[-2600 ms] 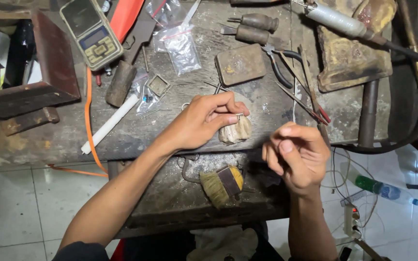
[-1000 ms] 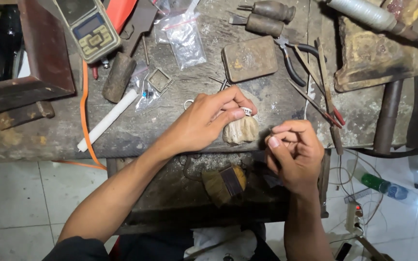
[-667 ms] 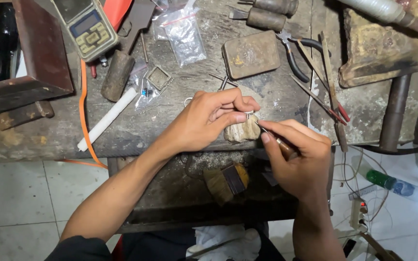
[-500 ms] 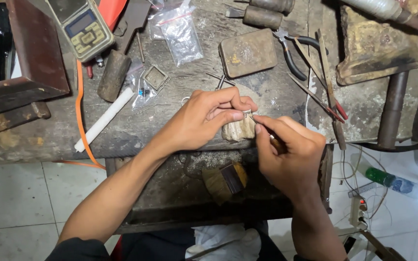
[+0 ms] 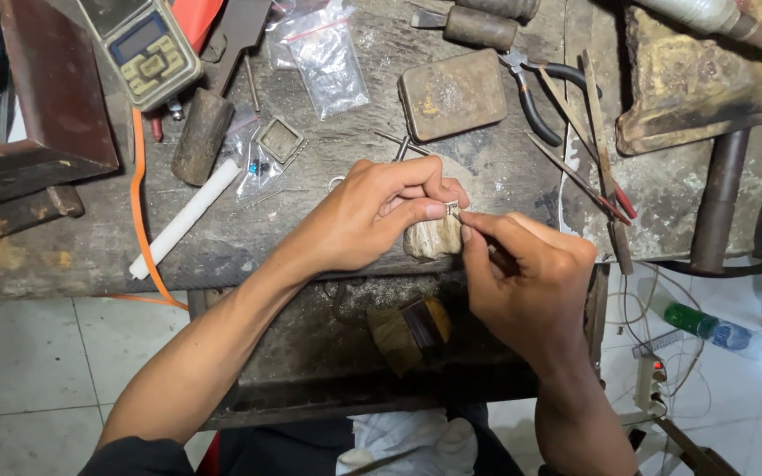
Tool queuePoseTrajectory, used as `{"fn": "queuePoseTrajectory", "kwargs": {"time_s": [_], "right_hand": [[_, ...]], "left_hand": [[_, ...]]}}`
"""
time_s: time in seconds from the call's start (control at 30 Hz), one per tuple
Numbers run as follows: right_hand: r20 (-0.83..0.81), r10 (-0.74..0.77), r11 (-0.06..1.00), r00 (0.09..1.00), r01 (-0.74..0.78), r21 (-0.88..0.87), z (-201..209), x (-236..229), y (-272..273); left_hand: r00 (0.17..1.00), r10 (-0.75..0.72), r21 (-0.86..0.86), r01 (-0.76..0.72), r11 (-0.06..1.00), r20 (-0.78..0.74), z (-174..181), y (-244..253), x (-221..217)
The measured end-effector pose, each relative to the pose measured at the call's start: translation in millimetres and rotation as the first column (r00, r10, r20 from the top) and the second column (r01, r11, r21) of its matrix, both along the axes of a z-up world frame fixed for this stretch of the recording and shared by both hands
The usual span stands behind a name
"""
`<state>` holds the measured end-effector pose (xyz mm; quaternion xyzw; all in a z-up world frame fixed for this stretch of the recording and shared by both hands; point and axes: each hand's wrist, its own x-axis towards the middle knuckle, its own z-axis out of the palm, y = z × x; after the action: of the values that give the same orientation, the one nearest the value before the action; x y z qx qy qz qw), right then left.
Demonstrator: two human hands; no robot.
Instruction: Using a fine-pointed tool to refine and position a small component on a jewelry piece.
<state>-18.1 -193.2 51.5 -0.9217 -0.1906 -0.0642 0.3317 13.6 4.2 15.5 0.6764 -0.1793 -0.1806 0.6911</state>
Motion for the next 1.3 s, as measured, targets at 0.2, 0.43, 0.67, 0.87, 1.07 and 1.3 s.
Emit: {"fn": "queuePoseTrajectory", "kwargs": {"time_s": [0.2, 0.43, 0.67, 0.87, 1.07, 1.3], "right_hand": [[0.037, -0.021, 0.999, 0.999, 0.022, -0.042, -0.2, -4.6, 5.6], [0.049, -0.077, 0.996, 0.996, 0.079, -0.031, -4.2, -14.6, 13.7], [0.001, -0.057, 0.998, 0.998, 0.057, -0.016, 0.0, -10.5, 7.5], [-0.003, -0.079, 0.996, 0.997, 0.079, -0.037, -1.0, -13.8, 12.3], [0.077, -0.082, 0.992, 0.994, 0.088, -0.085, -7.5, -18.0, 16.6], [-0.071, -0.007, 0.999, 0.997, 0.004, -0.034, 7.4, -0.5, 7.0]], "left_hand": [[1.0, 0.004, -0.004, -0.004, 1.0, 0.022, 0.1, -1.9, -1.1], [0.993, -0.025, 0.01, 0.024, 1.0, 0.113, -8.9, -1.3, 1.2], [0.994, -0.021, 0.011, 0.02, 1.0, 0.103, -2.6, -0.9, 1.1], [0.994, -0.014, 0.041, 0.01, 0.999, 0.109, -4.8, -1.0, 2.0], [0.989, -0.004, 0.057, -0.005, 0.998, 0.148, -13.5, -1.6, 4.2], [0.993, -0.027, 0.012, 0.025, 1.0, 0.115, -8.3, 0.2, 3.5]]}}
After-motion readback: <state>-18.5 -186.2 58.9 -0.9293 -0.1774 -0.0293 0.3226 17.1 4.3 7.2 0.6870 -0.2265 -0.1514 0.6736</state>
